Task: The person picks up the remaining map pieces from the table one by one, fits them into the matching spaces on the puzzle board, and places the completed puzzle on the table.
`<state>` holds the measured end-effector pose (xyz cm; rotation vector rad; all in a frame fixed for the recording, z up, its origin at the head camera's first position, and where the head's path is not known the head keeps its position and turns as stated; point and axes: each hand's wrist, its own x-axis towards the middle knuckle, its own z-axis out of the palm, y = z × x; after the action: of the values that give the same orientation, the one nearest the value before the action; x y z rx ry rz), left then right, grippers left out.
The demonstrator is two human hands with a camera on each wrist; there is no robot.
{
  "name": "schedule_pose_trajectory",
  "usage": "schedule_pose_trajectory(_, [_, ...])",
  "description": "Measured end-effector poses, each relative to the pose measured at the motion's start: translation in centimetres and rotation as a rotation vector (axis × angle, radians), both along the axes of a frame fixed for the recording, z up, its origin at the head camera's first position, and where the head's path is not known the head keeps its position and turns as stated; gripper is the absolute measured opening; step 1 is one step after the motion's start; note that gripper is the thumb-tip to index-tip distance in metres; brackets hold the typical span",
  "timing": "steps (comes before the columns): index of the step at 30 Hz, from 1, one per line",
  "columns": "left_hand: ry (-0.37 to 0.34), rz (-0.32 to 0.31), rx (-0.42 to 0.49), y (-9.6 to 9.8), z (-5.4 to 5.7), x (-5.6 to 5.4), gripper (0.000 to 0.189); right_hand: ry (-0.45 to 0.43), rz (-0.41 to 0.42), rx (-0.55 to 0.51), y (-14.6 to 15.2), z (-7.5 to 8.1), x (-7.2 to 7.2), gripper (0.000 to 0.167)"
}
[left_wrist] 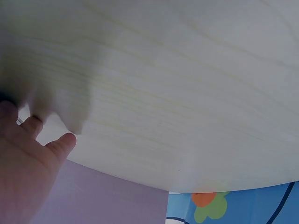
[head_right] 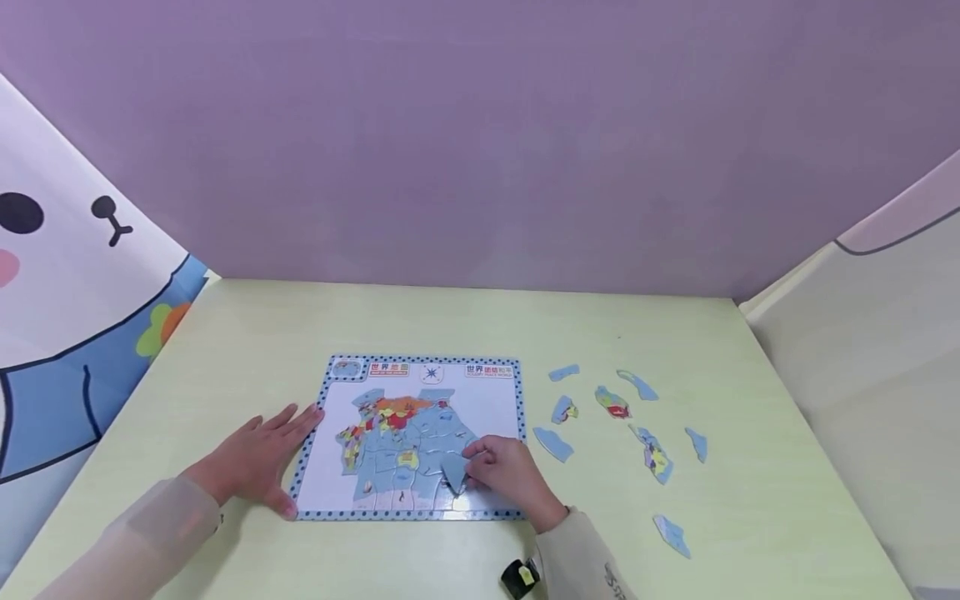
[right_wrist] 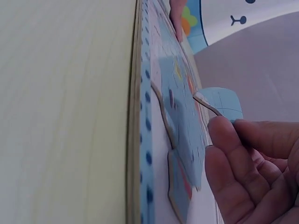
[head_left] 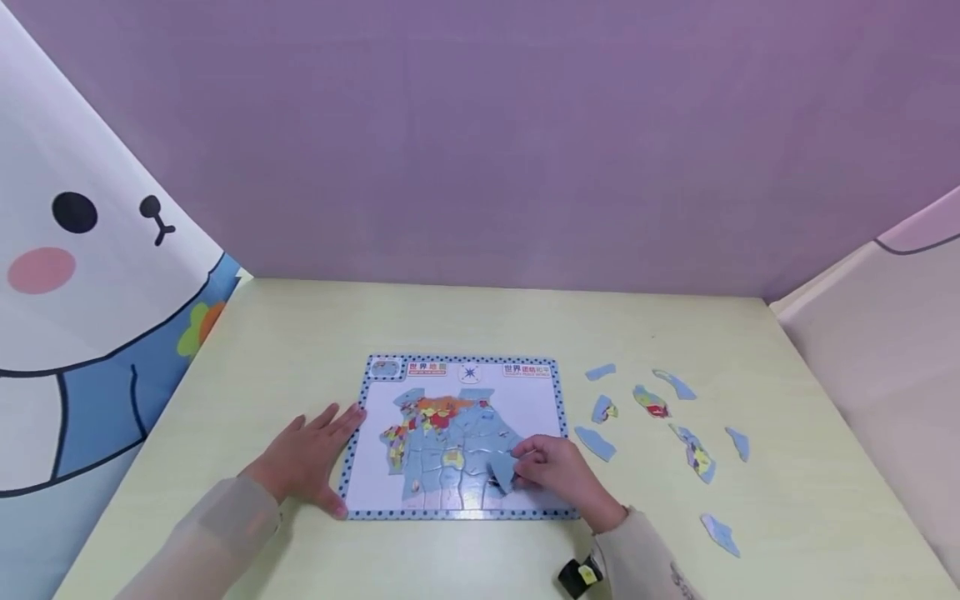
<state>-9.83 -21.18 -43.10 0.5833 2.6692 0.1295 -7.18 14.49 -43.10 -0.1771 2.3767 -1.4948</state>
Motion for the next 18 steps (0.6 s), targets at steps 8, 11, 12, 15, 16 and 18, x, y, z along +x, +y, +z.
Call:
schedule_pose_trajectory(8, [-0.004, 0.01, -0.007, -0.1, 0.0, 0.1, 0.128, -0.022, 0.045, -0.036, -2.6, -0.1, -0.4, 0.012])
schedule_pose_trajectory(11, [-0.002, 0.006, -0.007, -0.1, 0.0, 0.0, 0.129, -0.039, 0.055, -0.043, -3.8, -0.1, -0.5, 0.012])
schedule_pose_trajectory(12, [-0.003, 0.006, -0.005, -0.1, -0.1, 0.0, 0.129, -0.042, 0.055, -0.043, -4.1, -0.1, -0.6, 0.013])
schedule_pose_trajectory(15, [-0.006, 0.007, -0.009, -0.1, -0.2, 0.0, 0.129, -0.043, 0.063, -0.059, -5.2, -0.2, -0.7, 0.013])
schedule_pose_trajectory(16, [-0.006, 0.009, -0.011, -0.1, -0.3, 0.0, 0.129, -0.038, 0.069, -0.063, -5.5, -0.2, -0.8, 0.012])
schedule_pose_trajectory(18, [-0.01, 0.014, -0.016, 0.0, -0.3, 0.0, 0.129, -0.021, 0.081, -0.068, -6.0, -0.1, -0.9, 0.012])
